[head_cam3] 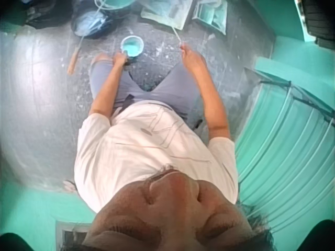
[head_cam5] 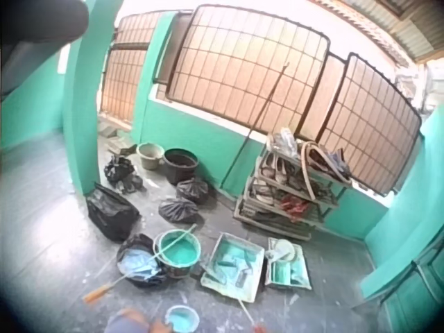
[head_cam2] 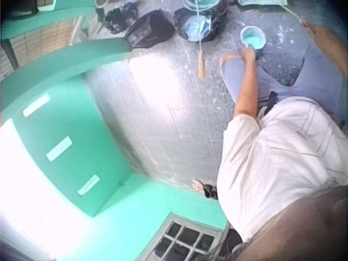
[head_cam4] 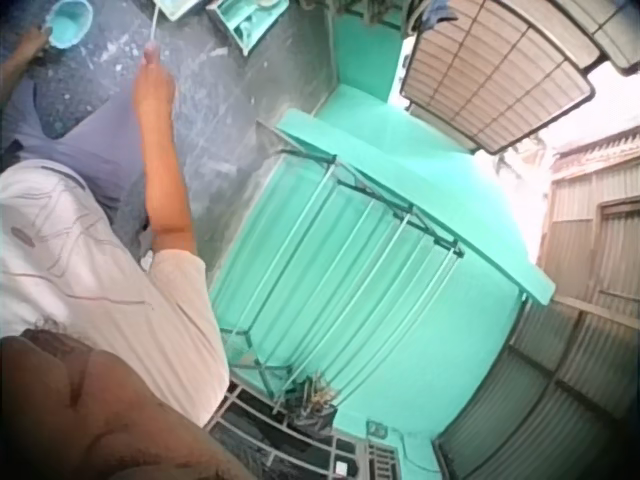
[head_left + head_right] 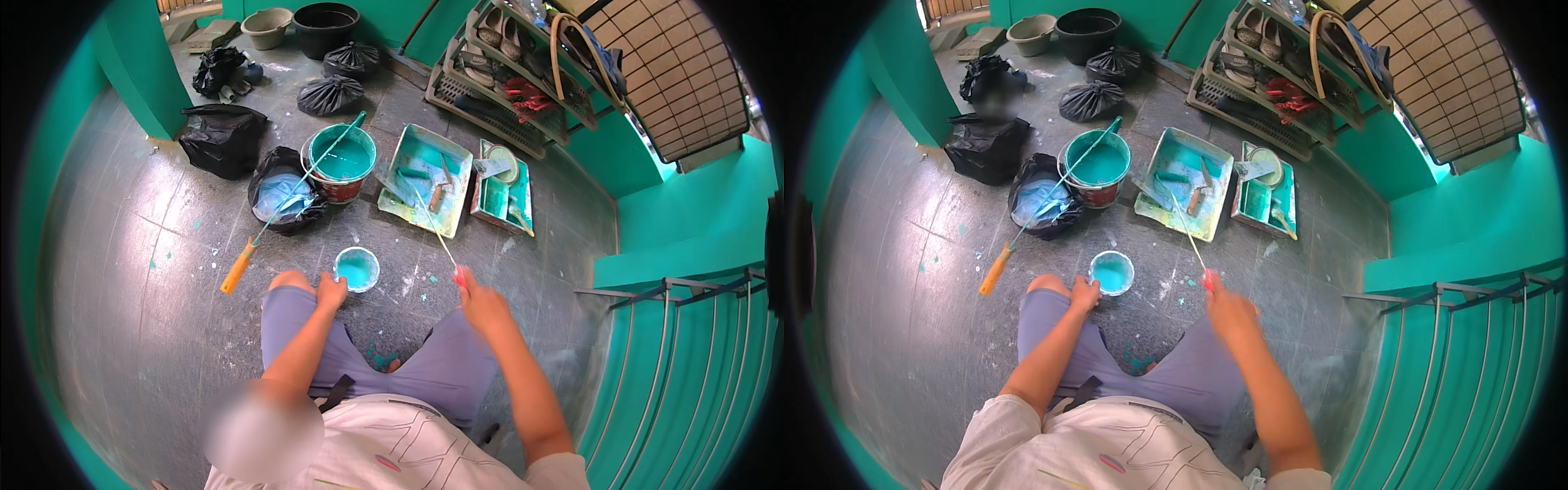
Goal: The person sits on the floor and pours light blue paint from a small cup into a larger paint tray. They then use a paint roller to mix the paint in the tray. The person briefly stands to inspect a wall before returning to the floor to continue mixing.
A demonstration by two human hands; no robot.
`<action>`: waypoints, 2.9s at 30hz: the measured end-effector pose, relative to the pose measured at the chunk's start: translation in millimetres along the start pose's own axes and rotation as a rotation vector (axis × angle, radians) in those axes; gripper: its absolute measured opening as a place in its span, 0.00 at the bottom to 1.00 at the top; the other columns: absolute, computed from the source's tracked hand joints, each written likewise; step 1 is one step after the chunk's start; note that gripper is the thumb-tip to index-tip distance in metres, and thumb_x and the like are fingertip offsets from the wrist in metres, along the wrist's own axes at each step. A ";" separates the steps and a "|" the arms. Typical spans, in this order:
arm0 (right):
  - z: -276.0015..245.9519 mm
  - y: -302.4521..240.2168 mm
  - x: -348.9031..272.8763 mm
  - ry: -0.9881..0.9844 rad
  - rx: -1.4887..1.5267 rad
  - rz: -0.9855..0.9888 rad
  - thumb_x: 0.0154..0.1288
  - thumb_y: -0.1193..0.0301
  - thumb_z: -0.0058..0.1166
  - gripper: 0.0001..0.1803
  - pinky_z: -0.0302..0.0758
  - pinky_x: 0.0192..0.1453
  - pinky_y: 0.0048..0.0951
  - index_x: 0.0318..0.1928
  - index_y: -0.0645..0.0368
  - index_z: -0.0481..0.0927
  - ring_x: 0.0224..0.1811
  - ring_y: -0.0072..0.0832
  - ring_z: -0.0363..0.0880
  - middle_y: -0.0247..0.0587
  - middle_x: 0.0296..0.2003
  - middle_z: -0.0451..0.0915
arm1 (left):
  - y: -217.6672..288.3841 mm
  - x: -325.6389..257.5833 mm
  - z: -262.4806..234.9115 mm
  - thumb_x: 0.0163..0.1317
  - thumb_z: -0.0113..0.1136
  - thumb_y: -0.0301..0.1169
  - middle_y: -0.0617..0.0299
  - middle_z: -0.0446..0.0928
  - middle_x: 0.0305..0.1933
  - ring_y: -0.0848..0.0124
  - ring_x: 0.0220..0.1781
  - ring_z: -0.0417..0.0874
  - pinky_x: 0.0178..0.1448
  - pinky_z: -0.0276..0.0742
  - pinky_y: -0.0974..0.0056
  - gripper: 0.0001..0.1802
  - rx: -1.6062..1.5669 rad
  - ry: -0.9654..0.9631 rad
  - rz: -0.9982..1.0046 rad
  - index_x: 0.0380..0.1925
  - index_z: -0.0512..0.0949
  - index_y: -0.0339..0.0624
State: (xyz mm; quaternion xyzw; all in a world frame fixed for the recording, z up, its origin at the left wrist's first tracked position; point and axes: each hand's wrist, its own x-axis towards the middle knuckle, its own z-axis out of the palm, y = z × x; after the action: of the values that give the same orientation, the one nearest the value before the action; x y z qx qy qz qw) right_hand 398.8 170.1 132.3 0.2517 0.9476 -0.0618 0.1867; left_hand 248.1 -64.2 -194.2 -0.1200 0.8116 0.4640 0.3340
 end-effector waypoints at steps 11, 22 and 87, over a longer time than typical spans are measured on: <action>11.5 3.8 2.2 0.019 0.017 -0.013 0.72 0.62 0.43 0.28 0.78 0.41 0.51 0.70 0.54 0.61 0.33 0.53 0.83 0.56 0.31 0.83 | -11.3 10.8 3.5 0.61 0.57 0.42 0.37 0.78 0.52 0.46 0.55 0.79 0.59 0.73 0.52 0.28 0.027 0.037 0.021 0.53 0.70 0.31; 16.9 15.3 -10.6 0.160 0.027 -0.091 0.71 0.62 0.43 0.26 0.77 0.46 0.51 0.67 0.54 0.65 0.39 0.52 0.82 0.55 0.36 0.83 | 2.5 -7.6 -5.6 0.61 0.58 0.40 0.48 0.81 0.31 0.62 0.20 0.81 0.28 0.77 0.59 0.24 -0.055 0.052 0.048 0.50 0.69 0.32; 9.2 63.6 -82.8 0.405 0.588 0.161 0.66 0.65 0.56 0.20 0.76 0.54 0.42 0.57 0.58 0.79 0.50 0.51 0.81 0.57 0.47 0.82 | 165.8 -20.9 -17.5 0.58 0.55 0.33 0.31 0.79 0.40 0.37 0.45 0.80 0.49 0.75 0.43 0.17 0.234 0.221 0.546 0.41 0.71 0.30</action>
State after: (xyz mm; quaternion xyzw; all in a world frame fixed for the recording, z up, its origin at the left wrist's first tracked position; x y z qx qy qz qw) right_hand 500.1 185.7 154.2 0.3755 0.8843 -0.2654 -0.0809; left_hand 172.6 8.4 -62.9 0.0918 0.8931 0.4241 0.1185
